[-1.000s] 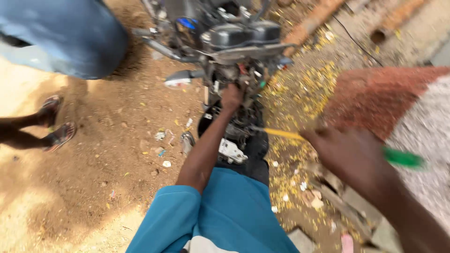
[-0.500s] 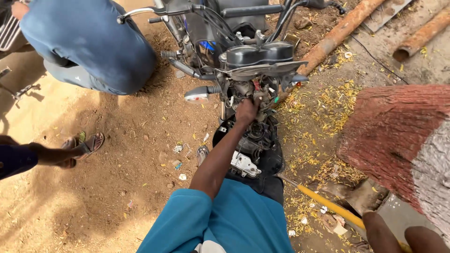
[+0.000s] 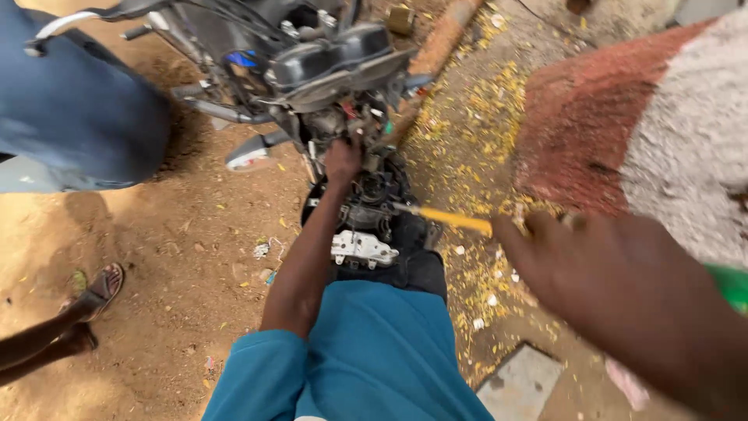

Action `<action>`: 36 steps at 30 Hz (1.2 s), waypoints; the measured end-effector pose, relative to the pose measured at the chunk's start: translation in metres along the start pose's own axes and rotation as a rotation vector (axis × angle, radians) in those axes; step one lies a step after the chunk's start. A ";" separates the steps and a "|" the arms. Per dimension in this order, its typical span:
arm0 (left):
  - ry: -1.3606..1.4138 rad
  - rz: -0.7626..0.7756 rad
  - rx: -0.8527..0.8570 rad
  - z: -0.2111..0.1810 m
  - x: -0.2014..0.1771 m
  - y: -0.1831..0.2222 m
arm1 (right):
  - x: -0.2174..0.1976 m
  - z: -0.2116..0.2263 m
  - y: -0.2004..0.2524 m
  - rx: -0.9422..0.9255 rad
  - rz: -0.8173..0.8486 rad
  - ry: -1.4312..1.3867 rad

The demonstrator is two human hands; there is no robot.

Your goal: Repairing the internal wiring and headlight assembly of a motorcycle using a screwdriver.

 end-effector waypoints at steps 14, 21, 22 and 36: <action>-0.160 0.080 0.154 0.066 -0.185 0.148 | 0.339 0.036 -0.261 0.599 -0.781 -1.529; -0.295 0.183 -0.054 0.151 -0.152 0.114 | 0.330 0.064 -0.295 0.617 -0.908 -1.808; -0.294 0.183 -0.052 0.152 -0.149 0.112 | 0.326 0.066 -0.299 0.618 -0.910 -1.808; -0.339 0.247 0.046 0.136 -0.119 0.120 | 0.342 0.088 -0.323 0.688 -1.062 -1.704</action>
Point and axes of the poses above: each hand's wrist, its own y-axis away from the middle knuckle, its own x-axis out of the palm, z = x × y, the point moved 10 cm from there along -y, towards the middle knuckle, and after that the axes turned 9 degrees about -x, right-handed, at the moved point
